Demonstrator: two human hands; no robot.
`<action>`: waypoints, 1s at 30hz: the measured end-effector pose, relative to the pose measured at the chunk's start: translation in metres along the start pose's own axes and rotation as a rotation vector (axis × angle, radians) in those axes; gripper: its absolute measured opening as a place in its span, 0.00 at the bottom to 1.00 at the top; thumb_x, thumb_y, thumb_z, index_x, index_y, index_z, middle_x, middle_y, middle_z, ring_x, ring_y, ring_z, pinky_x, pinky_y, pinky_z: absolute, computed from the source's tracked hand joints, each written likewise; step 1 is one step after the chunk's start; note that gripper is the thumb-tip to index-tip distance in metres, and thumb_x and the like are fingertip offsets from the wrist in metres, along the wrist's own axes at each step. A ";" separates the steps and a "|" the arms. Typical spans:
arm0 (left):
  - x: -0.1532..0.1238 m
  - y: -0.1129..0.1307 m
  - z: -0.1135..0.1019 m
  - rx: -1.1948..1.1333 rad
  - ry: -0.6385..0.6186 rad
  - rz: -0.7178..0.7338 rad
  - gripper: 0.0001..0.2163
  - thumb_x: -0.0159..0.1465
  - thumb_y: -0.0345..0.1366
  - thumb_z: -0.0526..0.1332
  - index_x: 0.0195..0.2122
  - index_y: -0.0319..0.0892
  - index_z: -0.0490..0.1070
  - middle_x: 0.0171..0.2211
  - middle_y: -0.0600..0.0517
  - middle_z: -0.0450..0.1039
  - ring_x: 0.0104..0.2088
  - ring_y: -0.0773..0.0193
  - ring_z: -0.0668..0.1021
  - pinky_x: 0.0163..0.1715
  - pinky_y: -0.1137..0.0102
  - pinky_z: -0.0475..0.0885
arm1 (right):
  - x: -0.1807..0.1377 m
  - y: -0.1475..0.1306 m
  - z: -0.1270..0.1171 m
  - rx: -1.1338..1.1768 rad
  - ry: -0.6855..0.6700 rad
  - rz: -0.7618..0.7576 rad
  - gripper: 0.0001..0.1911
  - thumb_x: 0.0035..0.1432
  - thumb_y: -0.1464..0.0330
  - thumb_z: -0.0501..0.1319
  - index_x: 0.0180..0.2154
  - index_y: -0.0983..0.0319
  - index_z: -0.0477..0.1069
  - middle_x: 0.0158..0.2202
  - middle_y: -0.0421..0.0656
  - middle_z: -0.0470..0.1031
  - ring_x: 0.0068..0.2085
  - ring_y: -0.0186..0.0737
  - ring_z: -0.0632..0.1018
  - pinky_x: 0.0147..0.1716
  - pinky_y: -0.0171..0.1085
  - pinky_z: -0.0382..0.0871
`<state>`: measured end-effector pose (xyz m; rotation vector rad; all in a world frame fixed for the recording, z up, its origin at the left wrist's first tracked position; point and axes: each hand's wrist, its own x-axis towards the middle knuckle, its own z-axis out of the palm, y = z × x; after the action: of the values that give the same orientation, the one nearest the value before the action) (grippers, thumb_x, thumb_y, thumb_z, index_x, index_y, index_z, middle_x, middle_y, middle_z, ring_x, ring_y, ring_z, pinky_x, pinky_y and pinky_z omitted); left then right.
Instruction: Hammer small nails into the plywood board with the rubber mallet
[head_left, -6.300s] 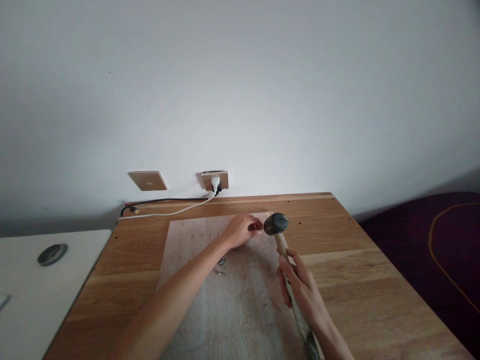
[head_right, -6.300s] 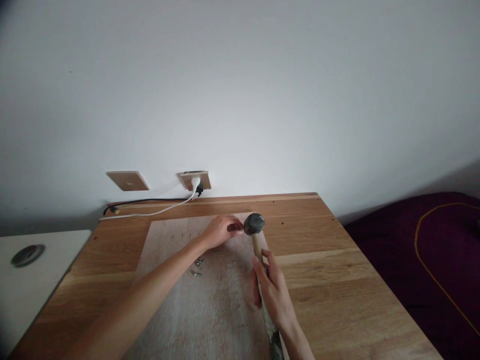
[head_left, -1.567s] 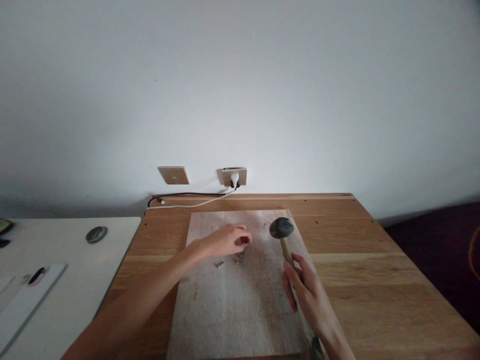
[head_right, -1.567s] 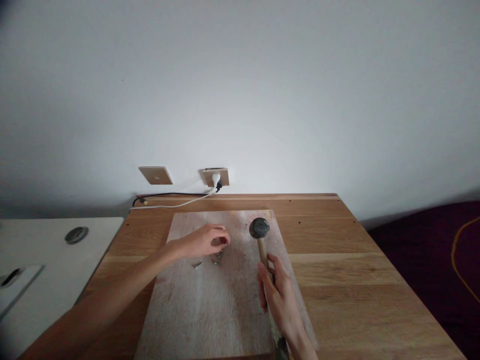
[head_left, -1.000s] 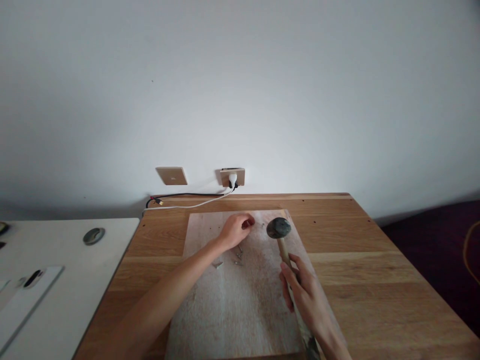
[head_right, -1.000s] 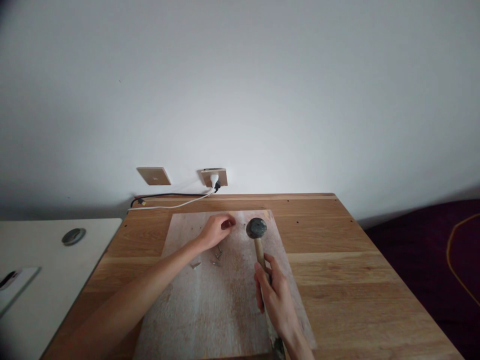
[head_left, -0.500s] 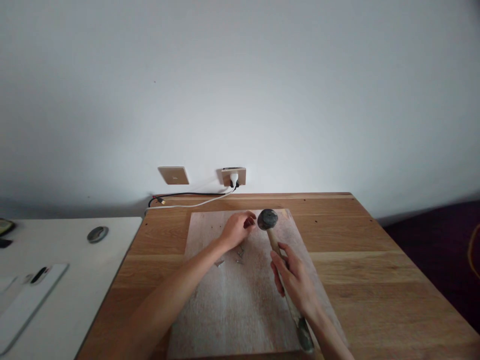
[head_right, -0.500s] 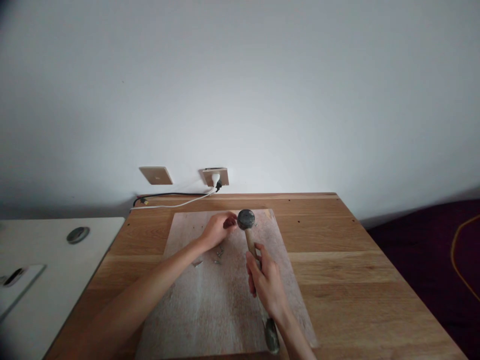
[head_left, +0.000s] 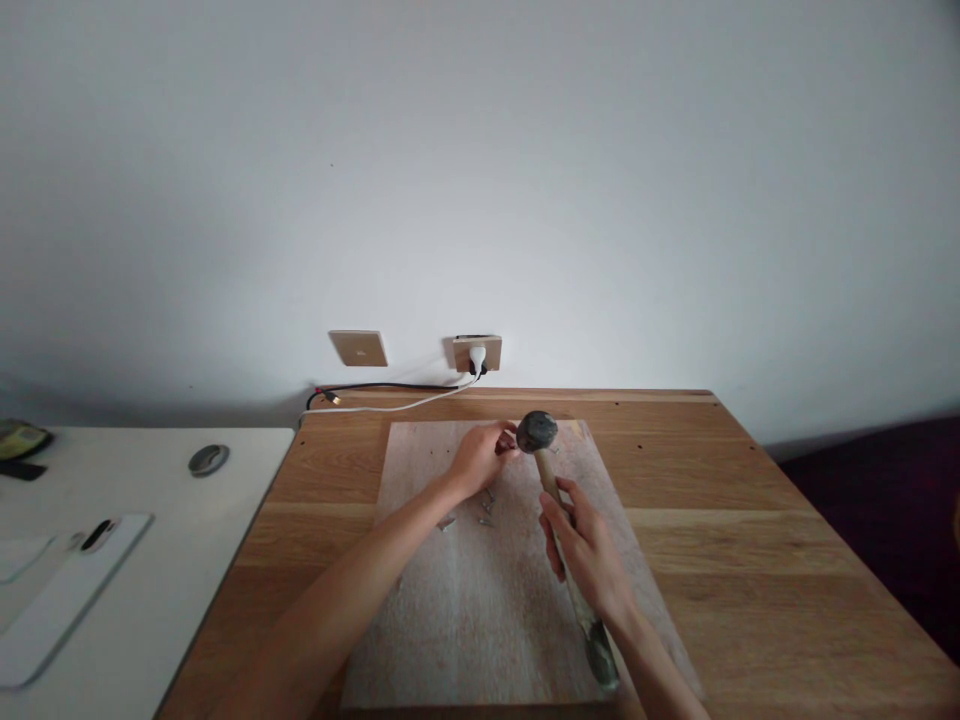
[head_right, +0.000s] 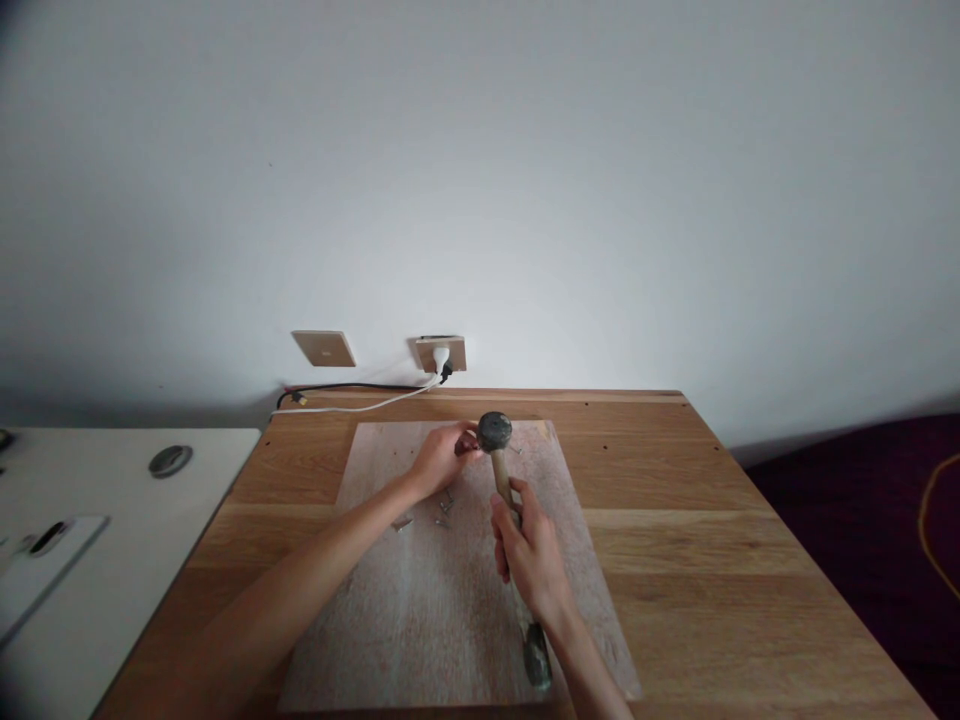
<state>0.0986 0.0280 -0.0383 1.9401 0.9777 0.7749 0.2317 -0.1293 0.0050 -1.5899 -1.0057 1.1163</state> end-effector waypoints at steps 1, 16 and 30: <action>0.000 0.001 0.000 -0.004 0.005 -0.006 0.15 0.59 0.24 0.69 0.48 0.42 0.79 0.37 0.51 0.84 0.36 0.62 0.83 0.41 0.71 0.76 | 0.000 0.000 0.001 0.003 -0.002 0.004 0.28 0.63 0.45 0.58 0.51 0.60 0.64 0.22 0.29 0.65 0.13 0.31 0.66 0.10 0.31 0.58; -0.001 0.004 -0.007 0.006 -0.036 0.022 0.20 0.58 0.22 0.67 0.51 0.41 0.78 0.38 0.50 0.84 0.36 0.61 0.83 0.39 0.71 0.76 | -0.001 0.006 0.006 -0.049 -0.006 0.016 0.29 0.63 0.44 0.57 0.51 0.61 0.65 0.22 0.30 0.65 0.14 0.32 0.68 0.10 0.31 0.59; -0.057 0.017 -0.060 0.808 -0.452 0.715 0.06 0.72 0.27 0.60 0.41 0.40 0.76 0.37 0.47 0.80 0.43 0.58 0.81 0.45 0.66 0.74 | -0.007 0.016 0.007 -0.045 -0.016 0.005 0.29 0.62 0.44 0.60 0.51 0.61 0.66 0.21 0.30 0.66 0.14 0.31 0.66 0.10 0.30 0.58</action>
<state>0.0287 -0.0035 -0.0036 3.0701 0.2921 0.2505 0.2249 -0.1379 -0.0100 -1.6230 -1.0445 1.1184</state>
